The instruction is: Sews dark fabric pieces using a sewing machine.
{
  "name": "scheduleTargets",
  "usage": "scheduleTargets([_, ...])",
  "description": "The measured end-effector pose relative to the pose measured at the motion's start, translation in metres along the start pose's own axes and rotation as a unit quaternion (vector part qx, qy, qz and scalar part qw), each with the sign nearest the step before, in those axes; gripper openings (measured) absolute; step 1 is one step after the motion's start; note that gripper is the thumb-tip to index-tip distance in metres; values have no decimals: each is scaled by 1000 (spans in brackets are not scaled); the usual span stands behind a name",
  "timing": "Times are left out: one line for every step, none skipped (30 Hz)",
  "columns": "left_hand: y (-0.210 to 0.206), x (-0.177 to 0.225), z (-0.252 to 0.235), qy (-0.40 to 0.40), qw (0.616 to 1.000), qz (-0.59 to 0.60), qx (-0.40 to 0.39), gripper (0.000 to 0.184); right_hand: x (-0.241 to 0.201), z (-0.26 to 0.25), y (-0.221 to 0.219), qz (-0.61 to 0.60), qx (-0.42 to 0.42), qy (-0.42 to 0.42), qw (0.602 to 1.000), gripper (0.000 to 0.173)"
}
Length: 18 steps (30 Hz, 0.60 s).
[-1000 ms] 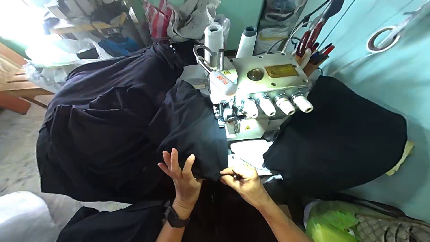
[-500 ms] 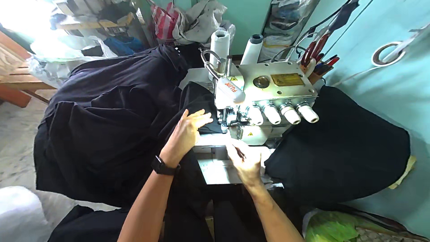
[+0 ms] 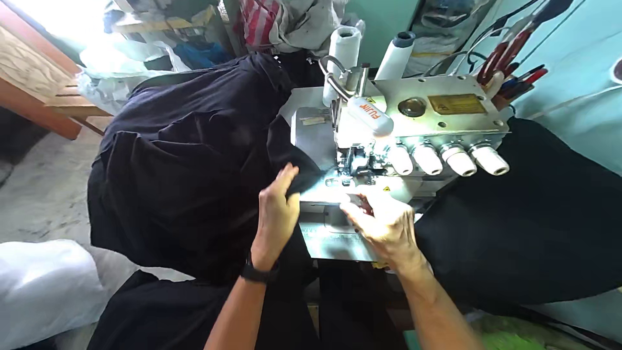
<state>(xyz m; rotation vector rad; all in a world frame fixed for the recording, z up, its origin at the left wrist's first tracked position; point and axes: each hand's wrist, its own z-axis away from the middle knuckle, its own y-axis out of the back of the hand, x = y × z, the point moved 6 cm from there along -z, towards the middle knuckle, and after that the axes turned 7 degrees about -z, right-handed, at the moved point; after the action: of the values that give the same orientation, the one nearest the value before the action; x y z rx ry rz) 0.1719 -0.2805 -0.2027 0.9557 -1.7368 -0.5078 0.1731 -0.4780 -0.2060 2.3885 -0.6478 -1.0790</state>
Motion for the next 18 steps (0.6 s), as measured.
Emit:
scheduleTargets([2, 2, 12, 1, 1000, -1, 20, 38, -6, -8, -2, 52, -8, 18, 998, 36])
scheduleTargets([3, 4, 22, -1, 999, -4, 38, 38, -12, -15, -6, 101, -17, 32, 994, 31])
scheduleTargets([2, 6, 29, -3, 999, -7, 49, 38, -18, -20, -10, 141, -29, 38, 989, 27])
scheduleTargets([1, 8, 34, -7, 998, -13, 53, 39, -24, -24, -15, 167, -44, 34, 984, 24])
scheduleTargets([-2, 11, 38, -12, 999, -18, 50, 41, -28, -28, -18, 179, -51, 29, 982, 21])
scheduleTargets([-5, 13, 41, -17, 999, -16, 42, 41, -28, -29, -20, 174, -54, 25, 983, 18])
scheduleTargets([-4, 14, 43, -15, 999, 0, 34, 39, -27, -28, -21, 153, -55, 28, 986, 19])
scheduleTargets([2, 9, 44, -2, 999, 34, 33, 36, -27, -25, -20, 121, -51, 35, 991, 22])
scheduleTargets([13, -2, 43, 38, 994, 92, 41, 31, -28, -22, -19, 80, -43, 47, 995, 25])
scheduleTargets([28, -20, 43, 107, 978, 168, 65, 26, -29, -18, -16, 22, -37, 60, 997, 27])
scheduleTargets([47, -46, 48, 188, 945, 243, 114, 22, -28, -13, -14, -53, -44, 70, 995, 29])
scheduleTargets([68, -76, 59, 264, 900, 293, 187, 20, -26, -5, -17, -123, -64, 71, 988, 31])
scheduleTargets([90, -108, 75, 312, 860, 310, 258, 25, -22, 5, -25, -177, -90, 62, 978, 35])
scheduleTargets([111, -139, 96, 332, 843, 290, 308, 35, -16, 17, -36, -201, -121, 49, 971, 39])
scheduleTargets([128, -167, 121, 337, 852, 236, 322, 45, -11, 29, -48, -191, -147, 43, 970, 43])
scheduleTargets([141, -188, 151, 344, 872, 156, 311, 50, -5, 39, -59, -152, -165, 46, 973, 44])
scheduleTargets([149, -204, 187, 350, 891, 62, 284, 49, 0, 46, -69, -99, -180, 48, 978, 44])
scheduleTargets([152, -212, 226, 368, 901, -20, 229, 43, 5, 51, -74, -51, -204, 29, 977, 43])
